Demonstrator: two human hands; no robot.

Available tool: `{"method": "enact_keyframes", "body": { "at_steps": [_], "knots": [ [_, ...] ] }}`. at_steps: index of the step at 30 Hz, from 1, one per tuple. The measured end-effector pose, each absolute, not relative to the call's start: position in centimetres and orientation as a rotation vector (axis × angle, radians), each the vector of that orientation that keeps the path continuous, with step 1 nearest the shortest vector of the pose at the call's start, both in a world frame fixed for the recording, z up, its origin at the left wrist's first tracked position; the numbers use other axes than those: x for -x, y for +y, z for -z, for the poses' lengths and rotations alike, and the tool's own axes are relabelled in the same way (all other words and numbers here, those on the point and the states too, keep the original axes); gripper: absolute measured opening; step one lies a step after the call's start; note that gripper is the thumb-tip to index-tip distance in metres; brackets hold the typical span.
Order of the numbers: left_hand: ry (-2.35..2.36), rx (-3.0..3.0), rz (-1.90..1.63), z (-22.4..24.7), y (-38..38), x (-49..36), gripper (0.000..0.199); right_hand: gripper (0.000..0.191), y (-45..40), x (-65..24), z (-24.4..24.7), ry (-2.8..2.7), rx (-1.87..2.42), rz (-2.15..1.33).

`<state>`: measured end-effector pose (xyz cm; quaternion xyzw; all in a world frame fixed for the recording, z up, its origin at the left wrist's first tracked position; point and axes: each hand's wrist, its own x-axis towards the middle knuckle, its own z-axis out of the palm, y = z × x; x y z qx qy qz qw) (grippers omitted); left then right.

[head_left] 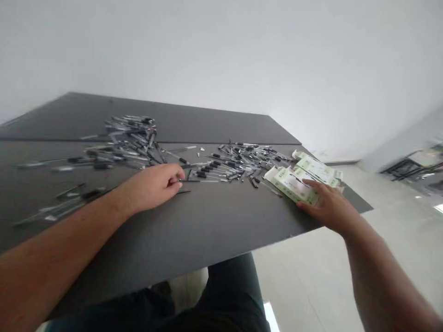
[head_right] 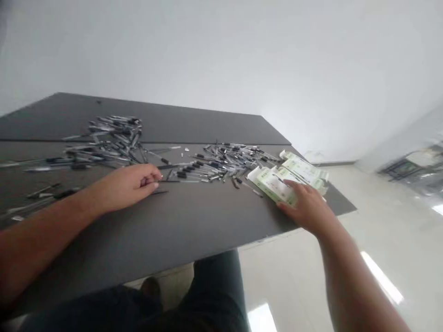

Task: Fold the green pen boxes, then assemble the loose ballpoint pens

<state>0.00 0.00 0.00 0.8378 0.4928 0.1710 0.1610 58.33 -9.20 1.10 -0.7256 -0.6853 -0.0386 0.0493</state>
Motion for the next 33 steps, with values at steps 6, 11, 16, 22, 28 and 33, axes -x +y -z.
{"method": "enact_keyframes", "body": {
  "at_steps": [6, 11, 16, 22, 28, 33],
  "knots": [
    [1.406, -2.387, -0.524, 0.3, 0.3, -0.2, 0.035, 0.091, -8.5, -58.4, -0.4, -2.16, 2.162, 0.167],
    [1.396, -2.4, -0.536, 0.0, 0.1, -0.3, 0.032, 0.096, -8.7, -57.4, -0.8, -2.06, 2.204, 0.159],
    [1.385, -2.426, -0.548, -0.2, 0.1, -0.5, 0.031, 0.097, -8.5, -56.9, -2.2, -1.946, 2.231, 0.176],
    [1.377, -2.485, -0.476, -0.3, 0.1, -0.8, 0.033, 0.083, -7.2, -56.7, -2.8, -1.956, 2.116, 0.264],
    [1.369, -2.503, -0.436, -0.6, -0.3, -1.1, 0.036, 0.086, -6.5, -57.3, -2.4, -2.006, 2.117, 0.146],
    [1.371, -2.496, -0.402, -0.6, -0.3, -1.3, 0.032, 0.097, -6.2, -58.0, -1.8, -2.021, 2.14, 0.044]
  ]
}}
